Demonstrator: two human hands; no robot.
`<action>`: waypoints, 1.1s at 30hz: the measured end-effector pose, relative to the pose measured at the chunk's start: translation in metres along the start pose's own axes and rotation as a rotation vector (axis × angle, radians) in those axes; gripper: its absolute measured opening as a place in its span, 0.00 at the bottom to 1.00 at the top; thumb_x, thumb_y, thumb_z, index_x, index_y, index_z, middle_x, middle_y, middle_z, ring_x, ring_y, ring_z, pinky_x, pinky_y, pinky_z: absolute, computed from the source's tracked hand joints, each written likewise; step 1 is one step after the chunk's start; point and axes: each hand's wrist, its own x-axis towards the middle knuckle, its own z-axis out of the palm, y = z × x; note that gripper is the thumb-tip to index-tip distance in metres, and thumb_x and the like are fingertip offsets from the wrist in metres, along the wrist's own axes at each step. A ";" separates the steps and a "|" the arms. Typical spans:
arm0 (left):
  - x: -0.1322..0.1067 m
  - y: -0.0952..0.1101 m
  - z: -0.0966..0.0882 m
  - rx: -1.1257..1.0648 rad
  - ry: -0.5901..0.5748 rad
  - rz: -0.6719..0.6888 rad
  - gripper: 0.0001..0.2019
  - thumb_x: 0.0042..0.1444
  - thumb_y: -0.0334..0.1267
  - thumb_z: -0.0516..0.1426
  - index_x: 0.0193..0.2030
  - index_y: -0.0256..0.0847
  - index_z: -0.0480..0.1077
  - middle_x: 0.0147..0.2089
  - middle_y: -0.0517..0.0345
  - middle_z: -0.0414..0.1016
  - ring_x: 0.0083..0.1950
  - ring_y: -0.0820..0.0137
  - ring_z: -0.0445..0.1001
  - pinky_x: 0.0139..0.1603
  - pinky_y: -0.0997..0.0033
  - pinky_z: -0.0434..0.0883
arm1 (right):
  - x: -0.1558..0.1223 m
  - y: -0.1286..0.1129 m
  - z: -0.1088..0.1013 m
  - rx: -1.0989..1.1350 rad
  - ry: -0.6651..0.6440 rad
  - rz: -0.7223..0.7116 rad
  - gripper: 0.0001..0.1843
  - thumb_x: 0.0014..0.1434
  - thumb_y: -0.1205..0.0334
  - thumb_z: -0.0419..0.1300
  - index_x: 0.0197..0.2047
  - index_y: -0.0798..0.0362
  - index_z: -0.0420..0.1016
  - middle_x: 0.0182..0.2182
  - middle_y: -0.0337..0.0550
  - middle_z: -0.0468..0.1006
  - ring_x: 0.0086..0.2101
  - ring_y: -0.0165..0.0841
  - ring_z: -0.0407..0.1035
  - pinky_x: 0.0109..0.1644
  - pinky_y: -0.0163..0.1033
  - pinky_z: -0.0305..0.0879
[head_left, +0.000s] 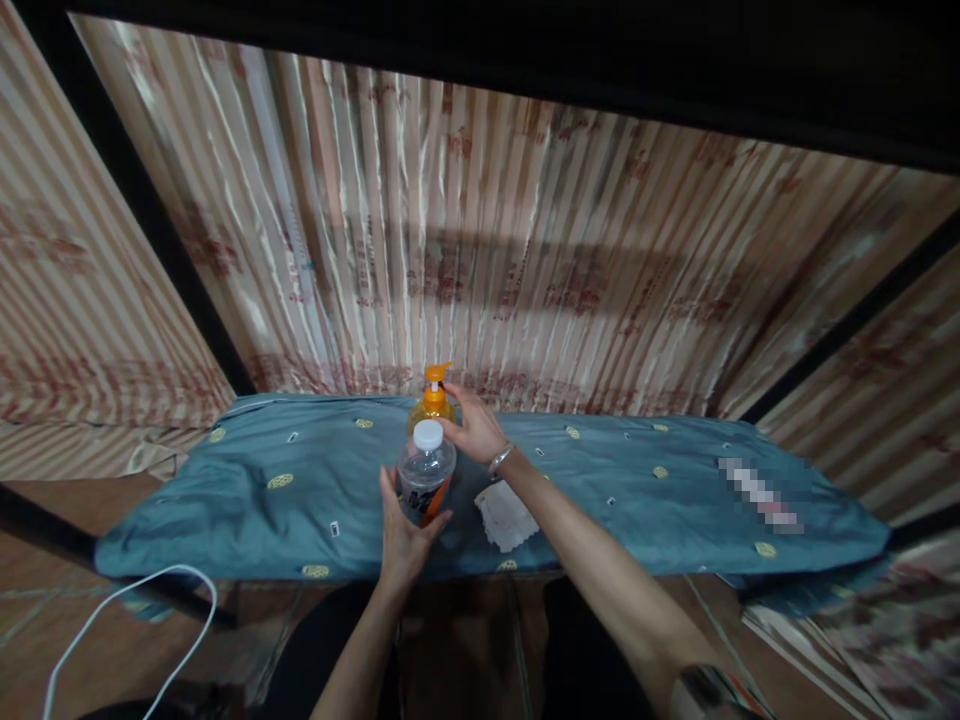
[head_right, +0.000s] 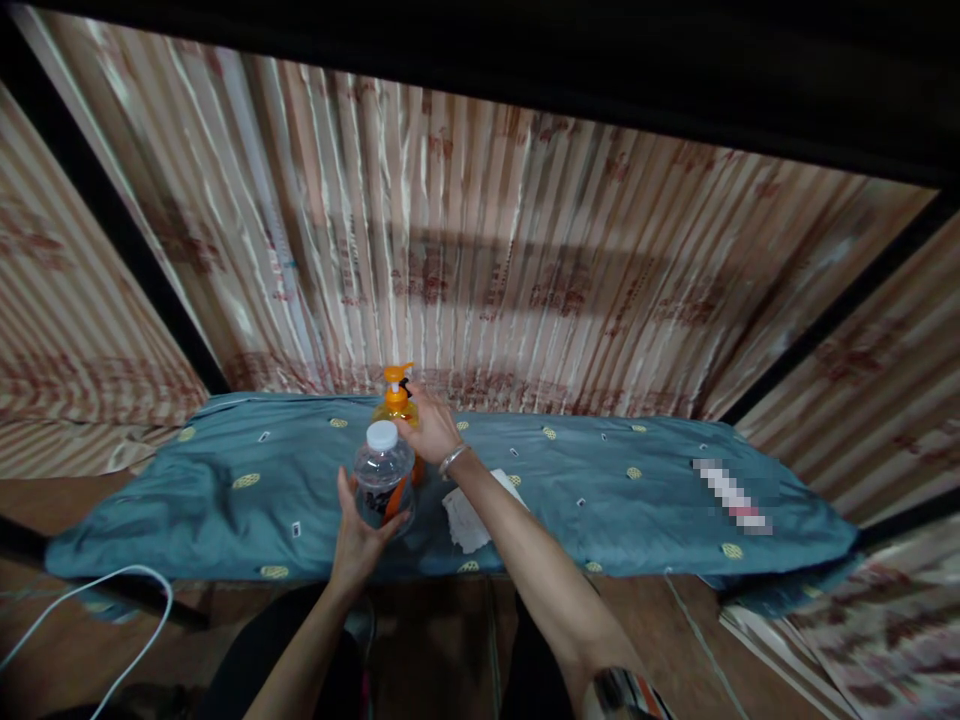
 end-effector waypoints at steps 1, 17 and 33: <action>-0.001 0.001 -0.001 0.001 -0.002 0.000 0.39 0.64 0.49 0.64 0.78 0.49 0.56 0.77 0.41 0.60 0.73 0.43 0.65 0.68 0.29 0.65 | 0.002 0.000 0.004 0.004 -0.022 0.015 0.33 0.63 0.62 0.69 0.69 0.57 0.69 0.66 0.59 0.76 0.66 0.48 0.71 0.73 0.52 0.64; -0.026 0.042 -0.048 0.139 0.026 -0.009 0.61 0.50 0.58 0.71 0.81 0.39 0.41 0.78 0.31 0.55 0.81 0.43 0.50 0.78 0.39 0.48 | 0.013 0.025 -0.004 0.029 -0.173 0.078 0.26 0.60 0.61 0.74 0.59 0.52 0.74 0.55 0.49 0.85 0.55 0.43 0.80 0.62 0.47 0.73; -0.092 0.100 -0.056 0.158 -0.071 0.163 0.52 0.61 0.47 0.67 0.83 0.54 0.40 0.82 0.45 0.52 0.83 0.54 0.48 0.80 0.46 0.48 | -0.007 0.013 -0.019 -0.165 -0.146 0.112 0.31 0.57 0.60 0.74 0.61 0.59 0.74 0.55 0.57 0.84 0.55 0.50 0.80 0.60 0.48 0.73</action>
